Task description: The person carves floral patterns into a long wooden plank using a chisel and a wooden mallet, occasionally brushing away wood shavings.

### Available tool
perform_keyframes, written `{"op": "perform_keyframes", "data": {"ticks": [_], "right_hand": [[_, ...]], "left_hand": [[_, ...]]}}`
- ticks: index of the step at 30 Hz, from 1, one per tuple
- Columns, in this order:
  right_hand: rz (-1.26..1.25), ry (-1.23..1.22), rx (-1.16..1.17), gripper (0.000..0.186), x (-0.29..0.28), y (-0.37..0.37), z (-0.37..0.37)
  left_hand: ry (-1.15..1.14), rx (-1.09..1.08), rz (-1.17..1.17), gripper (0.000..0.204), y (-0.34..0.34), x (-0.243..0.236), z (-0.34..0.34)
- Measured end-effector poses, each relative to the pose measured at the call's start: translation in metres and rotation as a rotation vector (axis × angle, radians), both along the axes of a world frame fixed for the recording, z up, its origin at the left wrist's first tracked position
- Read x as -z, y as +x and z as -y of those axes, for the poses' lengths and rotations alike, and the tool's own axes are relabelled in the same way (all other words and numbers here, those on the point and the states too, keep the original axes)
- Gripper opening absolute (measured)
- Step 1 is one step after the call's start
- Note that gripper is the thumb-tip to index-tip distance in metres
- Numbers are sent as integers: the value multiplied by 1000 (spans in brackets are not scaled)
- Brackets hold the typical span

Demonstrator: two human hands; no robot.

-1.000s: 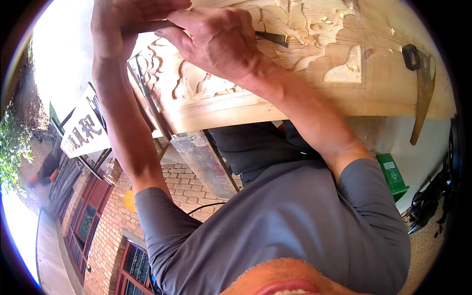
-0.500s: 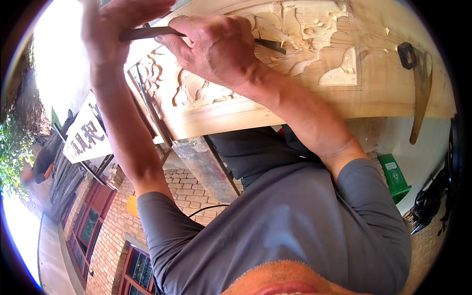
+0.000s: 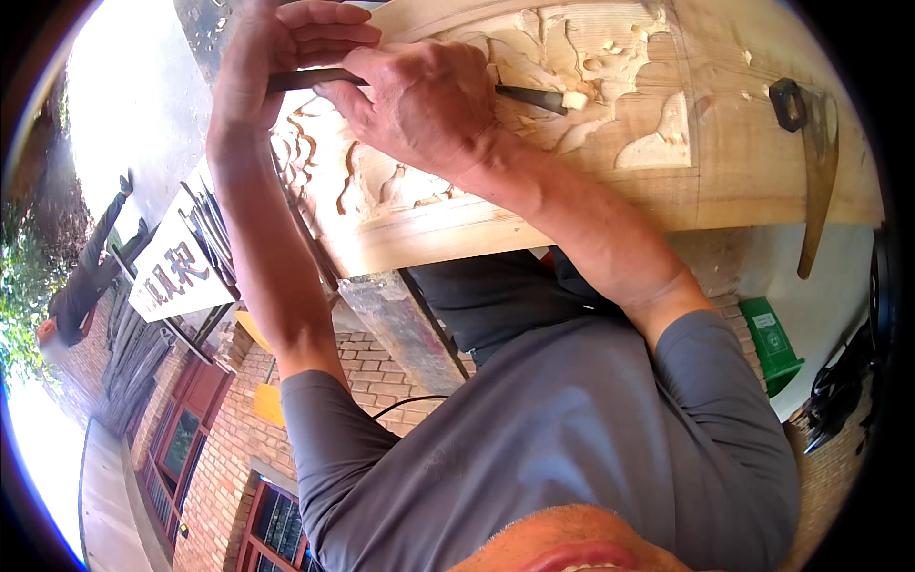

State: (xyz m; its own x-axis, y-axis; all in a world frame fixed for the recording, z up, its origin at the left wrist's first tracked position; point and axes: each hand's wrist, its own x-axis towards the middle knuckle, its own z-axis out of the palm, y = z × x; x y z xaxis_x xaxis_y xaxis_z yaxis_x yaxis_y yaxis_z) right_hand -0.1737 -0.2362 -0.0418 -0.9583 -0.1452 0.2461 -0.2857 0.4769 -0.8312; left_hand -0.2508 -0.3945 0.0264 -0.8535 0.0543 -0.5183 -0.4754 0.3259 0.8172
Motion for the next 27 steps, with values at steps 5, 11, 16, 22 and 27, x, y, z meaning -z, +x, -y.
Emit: {"op": "perform_keyframes", "data": {"ticks": [5, 11, 16, 22, 27], "right_hand": [[-49, 132, 5, 26, -5, -1, -4], [-213, -123, -160, 28, -34, 25, -9], [-313, -185, -84, 38, -27, 20, -7], [-339, -141, -20, 32, -20, -12, 2], [-398, -248, 25, 36, -6, -22, 6]], "left_hand": [[319, -205, -91, 121, -12, 28, 23], [829, -252, -644, 111, 73, 45, 81], [480, -707, -649, 129, 172, 55, -72], [400, -568, -505, 143, 190, 70, -121], [377, -553, -528, 126, 181, 78, -121]]}}
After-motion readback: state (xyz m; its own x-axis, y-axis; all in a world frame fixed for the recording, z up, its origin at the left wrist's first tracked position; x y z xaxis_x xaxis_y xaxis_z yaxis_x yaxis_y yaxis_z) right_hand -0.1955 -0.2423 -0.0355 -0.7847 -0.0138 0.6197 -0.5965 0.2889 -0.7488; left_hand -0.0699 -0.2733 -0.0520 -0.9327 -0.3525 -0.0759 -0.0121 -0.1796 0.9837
